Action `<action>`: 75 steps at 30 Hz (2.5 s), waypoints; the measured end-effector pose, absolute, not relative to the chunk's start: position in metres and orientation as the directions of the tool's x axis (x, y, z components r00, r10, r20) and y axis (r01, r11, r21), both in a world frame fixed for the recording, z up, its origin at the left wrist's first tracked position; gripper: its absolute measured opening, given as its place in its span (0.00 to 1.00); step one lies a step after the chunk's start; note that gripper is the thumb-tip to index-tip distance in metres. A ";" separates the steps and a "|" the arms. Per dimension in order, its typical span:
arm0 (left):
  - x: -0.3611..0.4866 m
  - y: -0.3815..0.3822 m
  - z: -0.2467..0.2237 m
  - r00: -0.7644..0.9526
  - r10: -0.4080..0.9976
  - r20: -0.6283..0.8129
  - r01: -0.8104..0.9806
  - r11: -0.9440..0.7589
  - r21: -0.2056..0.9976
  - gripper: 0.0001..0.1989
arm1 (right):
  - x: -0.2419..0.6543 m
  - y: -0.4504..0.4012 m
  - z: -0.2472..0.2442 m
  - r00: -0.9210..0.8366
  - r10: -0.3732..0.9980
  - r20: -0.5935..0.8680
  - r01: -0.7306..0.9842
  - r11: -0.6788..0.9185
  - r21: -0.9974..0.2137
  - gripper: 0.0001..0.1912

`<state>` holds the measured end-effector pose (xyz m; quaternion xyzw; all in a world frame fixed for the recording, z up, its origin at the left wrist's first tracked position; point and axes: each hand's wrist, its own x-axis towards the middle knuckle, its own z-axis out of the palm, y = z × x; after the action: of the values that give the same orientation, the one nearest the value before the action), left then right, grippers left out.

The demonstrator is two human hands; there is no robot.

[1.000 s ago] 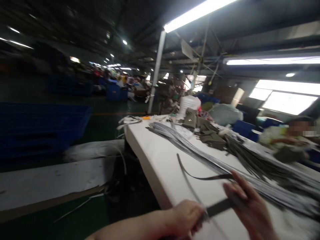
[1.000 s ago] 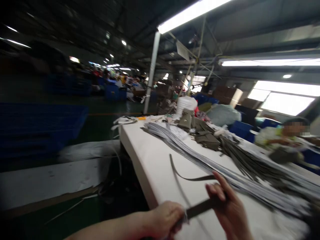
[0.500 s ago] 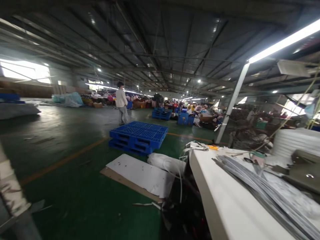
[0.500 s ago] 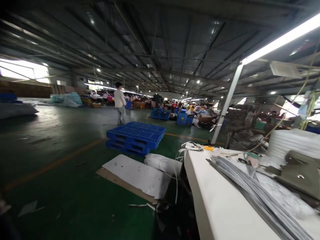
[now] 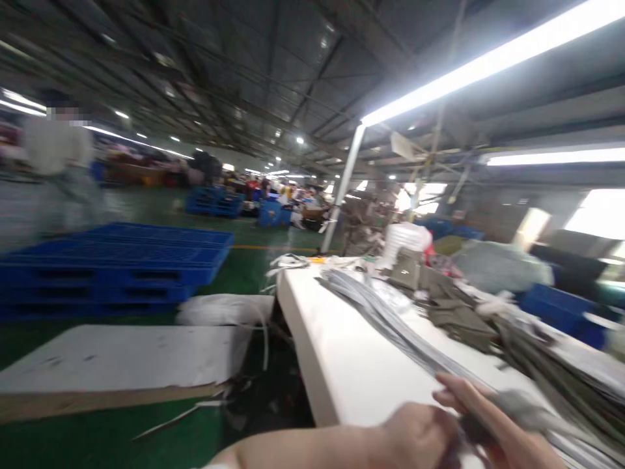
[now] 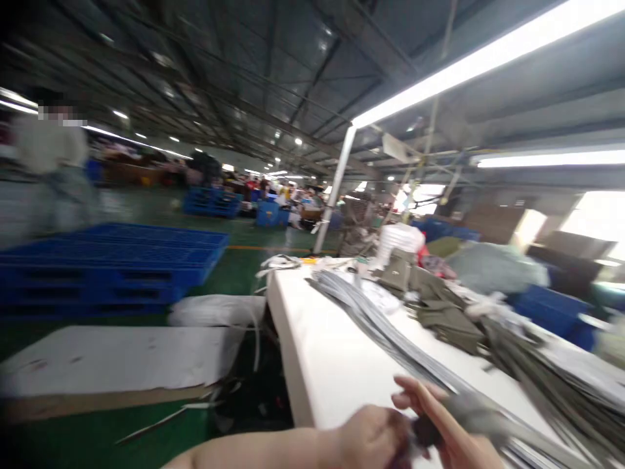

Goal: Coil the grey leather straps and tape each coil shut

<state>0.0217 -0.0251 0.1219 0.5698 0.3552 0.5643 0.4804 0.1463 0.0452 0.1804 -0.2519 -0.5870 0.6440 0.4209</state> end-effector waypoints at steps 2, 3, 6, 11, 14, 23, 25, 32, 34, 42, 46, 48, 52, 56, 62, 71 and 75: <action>0.031 -0.021 0.123 0.063 0.963 0.261 -0.149 -0.249 0.957 0.33 | 0.161 0.049 0.214 -0.468 0.867 0.171 -0.288 0.034 -0.957 0.22; 0.032 -0.020 0.126 0.078 0.960 0.269 -0.159 -0.255 0.954 0.33 | 0.163 0.050 0.229 -0.446 0.870 0.208 -0.335 0.053 -0.941 0.23; 0.027 -0.016 0.147 0.101 0.939 0.329 -0.228 -0.300 0.926 0.30 | 0.161 0.048 0.256 -0.508 0.818 0.269 -0.286 0.135 -0.949 0.23; 0.029 -0.011 0.191 0.137 0.900 0.414 -0.233 -0.377 0.897 0.31 | 0.151 0.022 0.257 -0.667 0.712 0.217 -0.010 0.282 -0.959 0.26; 0.037 -0.008 0.192 0.156 0.894 0.419 -0.233 -0.379 0.896 0.32 | 0.161 0.020 0.271 -0.609 0.753 0.250 -0.078 0.257 -0.963 0.21; 0.057 -0.005 0.184 0.236 0.880 0.412 -0.348 -0.320 0.881 0.32 | 0.199 0.036 0.345 -0.508 0.761 0.404 -0.284 0.295 -0.913 0.19; 0.059 -0.004 0.201 0.236 0.872 0.429 -0.372 -0.327 0.869 0.33 | 0.195 0.029 0.346 -0.547 0.729 0.411 -0.231 0.340 -0.911 0.21; 0.054 -0.001 0.261 0.218 0.787 0.577 -0.360 -0.484 0.797 0.34 | 0.178 0.005 0.332 -0.633 0.671 0.386 -0.108 0.417 -0.903 0.23; 0.054 -0.002 0.264 0.245 0.778 0.578 -0.371 -0.475 0.798 0.34 | 0.181 0.002 0.337 -0.606 0.705 0.369 -0.111 0.385 -0.916 0.20; 0.071 -0.006 0.244 0.317 0.807 0.497 -0.449 -0.334 0.829 0.36 | 0.212 0.013 0.384 -0.420 0.785 0.455 -0.368 0.311 -0.876 0.17; 0.073 -0.003 0.253 0.307 0.802 0.512 -0.455 -0.348 0.819 0.36 | 0.210 0.012 0.383 -0.433 0.746 0.505 -0.221 0.456 -0.862 0.22; 0.072 -0.003 0.262 0.304 0.798 0.521 -0.464 -0.354 0.812 0.35 | 0.208 0.008 0.380 -0.448 0.727 0.521 -0.189 0.493 -0.850 0.23; 0.070 -0.007 0.279 0.304 0.782 0.543 -0.482 -0.365 0.796 0.34 | 0.210 0.005 0.383 -0.476 0.733 0.486 -0.114 0.497 -0.860 0.25; 0.073 -0.007 0.284 0.290 0.773 0.564 -0.474 -0.396 0.786 0.34 | 0.226 0.013 0.409 -0.285 0.754 0.591 -0.125 0.582 -0.803 0.19; 0.083 0.000 0.279 0.288 0.792 0.538 -0.443 -0.388 0.808 0.36 | 0.242 0.028 0.449 0.073 0.664 0.744 -0.114 0.747 -0.655 0.08; 0.084 0.002 0.293 0.262 0.772 0.579 -0.457 -0.429 0.779 0.33 | 0.225 0.011 0.416 -0.188 0.789 0.584 0.124 0.609 -0.783 0.19; 0.085 0.004 0.291 0.256 0.773 0.581 -0.453 -0.435 0.778 0.32 | 0.223 0.006 0.406 -0.226 0.812 0.538 0.210 0.580 -0.787 0.22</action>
<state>0.0845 0.0043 0.2912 0.6025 0.1328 0.5954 0.5146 0.2231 0.0060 0.4065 -0.3523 -0.7257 0.2934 0.5130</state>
